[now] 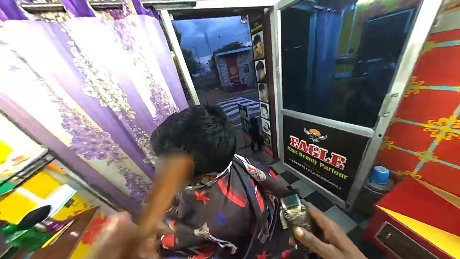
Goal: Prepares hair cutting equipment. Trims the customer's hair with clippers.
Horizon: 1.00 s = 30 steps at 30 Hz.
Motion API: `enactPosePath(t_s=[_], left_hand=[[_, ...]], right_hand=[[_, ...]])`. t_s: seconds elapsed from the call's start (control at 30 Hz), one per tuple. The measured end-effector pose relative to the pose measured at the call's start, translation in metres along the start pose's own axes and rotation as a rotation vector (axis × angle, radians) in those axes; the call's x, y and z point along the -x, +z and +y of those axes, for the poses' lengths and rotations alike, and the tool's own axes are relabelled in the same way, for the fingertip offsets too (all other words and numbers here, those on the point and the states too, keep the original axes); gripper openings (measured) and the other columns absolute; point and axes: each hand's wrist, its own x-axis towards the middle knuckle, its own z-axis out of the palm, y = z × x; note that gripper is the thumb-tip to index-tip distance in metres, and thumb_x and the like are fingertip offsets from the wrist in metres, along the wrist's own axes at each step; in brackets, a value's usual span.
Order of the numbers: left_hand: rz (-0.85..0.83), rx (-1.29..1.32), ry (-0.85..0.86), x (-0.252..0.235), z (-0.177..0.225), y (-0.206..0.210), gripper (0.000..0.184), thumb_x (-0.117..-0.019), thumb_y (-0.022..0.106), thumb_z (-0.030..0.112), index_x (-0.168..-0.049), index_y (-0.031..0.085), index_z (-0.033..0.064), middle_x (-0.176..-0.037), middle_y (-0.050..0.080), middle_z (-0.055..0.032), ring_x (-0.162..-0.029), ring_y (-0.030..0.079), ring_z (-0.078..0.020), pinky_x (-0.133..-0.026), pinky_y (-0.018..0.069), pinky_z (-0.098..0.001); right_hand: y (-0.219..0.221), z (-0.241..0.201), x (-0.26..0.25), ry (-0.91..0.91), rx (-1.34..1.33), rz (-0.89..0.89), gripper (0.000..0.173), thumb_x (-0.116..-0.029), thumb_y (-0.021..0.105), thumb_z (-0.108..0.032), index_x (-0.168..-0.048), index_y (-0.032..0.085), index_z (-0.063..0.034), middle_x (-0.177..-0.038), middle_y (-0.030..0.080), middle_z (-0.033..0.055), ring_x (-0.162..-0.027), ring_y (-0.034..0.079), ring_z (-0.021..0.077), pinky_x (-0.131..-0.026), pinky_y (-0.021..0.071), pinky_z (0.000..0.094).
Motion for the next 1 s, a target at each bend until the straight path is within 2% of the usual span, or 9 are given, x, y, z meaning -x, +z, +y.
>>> enactPosePath(t_s=[0.07, 0.13, 0.2, 0.27, 0.43, 0.6, 0.73, 0.87, 1.0], left_hand=[[0.148, -0.274, 0.187, -0.062, 0.008, -0.022, 0.036, -0.1077, 0.042, 0.009, -0.141, 0.047, -0.0044, -0.107, 0.067, -0.0105, -0.063, 0.055, -0.0051, -0.055, 0.0489, -0.0234], [0.211, -0.574, 0.32, -0.12, 0.01, -0.031, 0.036, -0.1033, 0.044, 0.013, -0.128, 0.064, -0.0026, -0.101, 0.065, -0.0174, -0.073, 0.057, -0.018, -0.064, 0.0485, -0.0356], [0.122, -0.767, 0.298, -0.164, 0.02, -0.023, 0.043, -0.1069, 0.043, 0.033, -0.134, 0.063, 0.0073, -0.125, 0.062, -0.0208, -0.099, 0.064, -0.0347, -0.082, 0.0522, -0.055], [-0.003, -0.881, 0.185, -0.189, 0.028, -0.001, 0.06, -0.1046, 0.043, 0.056, -0.134, 0.062, 0.0071, -0.132, 0.058, -0.0224, -0.108, 0.062, -0.0449, -0.086, 0.0499, -0.0667], [-0.176, -1.023, -0.108, -0.212, 0.005, 0.035, 0.111, -0.0817, 0.019, 0.095, -0.13, 0.062, 0.0038, -0.131, 0.057, -0.0252, -0.11, 0.06, -0.0509, -0.081, 0.0462, -0.0709], [-0.205, -0.878, -0.239, -0.214, 0.004, 0.026, 0.103, -0.0835, 0.034, 0.091, -0.135, 0.06, 0.0059, -0.129, 0.059, -0.0246, -0.114, 0.06, -0.0471, -0.087, 0.0454, -0.0728], [-0.222, -0.819, -0.327, -0.221, -0.008, 0.015, 0.092, -0.0853, 0.029, 0.09, -0.132, 0.063, 0.0188, -0.13, 0.062, -0.0151, -0.124, 0.058, -0.0361, -0.095, 0.0446, -0.0683], [-0.22, -0.724, -0.356, -0.221, -0.02, 0.004, 0.08, -0.0904, 0.029, 0.085, -0.128, 0.065, 0.0235, -0.129, 0.063, -0.0063, -0.123, 0.059, -0.025, -0.098, 0.0463, -0.0616], [-0.198, -0.585, -0.424, -0.222, -0.025, 0.001, 0.076, -0.0949, 0.029, 0.079, -0.136, 0.061, 0.0231, -0.13, 0.065, -0.0021, -0.122, 0.061, -0.0161, -0.103, 0.0478, -0.0526]], right_hand=[[-0.003, 0.014, -0.021, 0.087, -0.07, -0.133, 0.057, -0.0989, 0.066, -0.026, -0.145, 0.046, 0.0018, -0.116, 0.071, 0.0112, -0.092, 0.074, 0.0223, -0.082, 0.0646, 0.0439], [-0.001, 0.023, -0.038, 0.104, -0.163, -0.238, 0.054, -0.099, 0.066, -0.025, -0.143, 0.048, -0.0005, -0.115, 0.07, 0.0114, -0.091, 0.074, 0.0235, -0.08, 0.0649, 0.0441], [0.003, 0.027, -0.054, 0.089, -0.222, -0.298, 0.055, -0.0986, 0.068, -0.027, -0.144, 0.048, -0.0024, -0.114, 0.071, 0.0109, -0.09, 0.074, 0.0236, -0.08, 0.0652, 0.044], [0.011, 0.03, -0.061, 0.111, -0.303, -0.338, 0.058, -0.0977, 0.069, -0.03, -0.145, 0.047, -0.0033, -0.115, 0.07, 0.0113, -0.09, 0.074, 0.0247, -0.079, 0.0654, 0.0443], [0.008, 0.024, -0.075, 0.15, -0.309, -0.441, 0.054, -0.0973, 0.07, -0.032, -0.14, 0.052, -0.004, -0.111, 0.071, 0.0118, -0.089, 0.074, 0.0249, -0.078, 0.0649, 0.0434], [-0.013, 0.014, -0.113, 0.211, -0.294, -0.576, 0.053, -0.0966, 0.07, -0.033, -0.139, 0.053, -0.006, -0.111, 0.072, 0.0104, -0.089, 0.074, 0.0243, -0.078, 0.0654, 0.0429], [-0.022, 0.025, -0.152, 0.194, -0.359, -0.714, 0.058, -0.0961, 0.071, -0.035, -0.141, 0.051, -0.0046, -0.111, 0.072, 0.0095, -0.089, 0.075, 0.0238, -0.078, 0.0656, 0.0424], [-0.022, 0.035, -0.182, 0.207, -0.362, -0.862, 0.051, -0.0967, 0.07, -0.033, -0.137, 0.054, -0.0068, -0.11, 0.072, 0.0074, -0.089, 0.074, 0.0216, -0.078, 0.065, 0.0405], [-0.016, 0.031, -0.205, 0.22, -0.34, -0.924, 0.05, -0.096, 0.071, -0.034, -0.134, 0.055, -0.0063, -0.11, 0.071, 0.0074, -0.089, 0.074, 0.021, -0.078, 0.0651, 0.0397]])
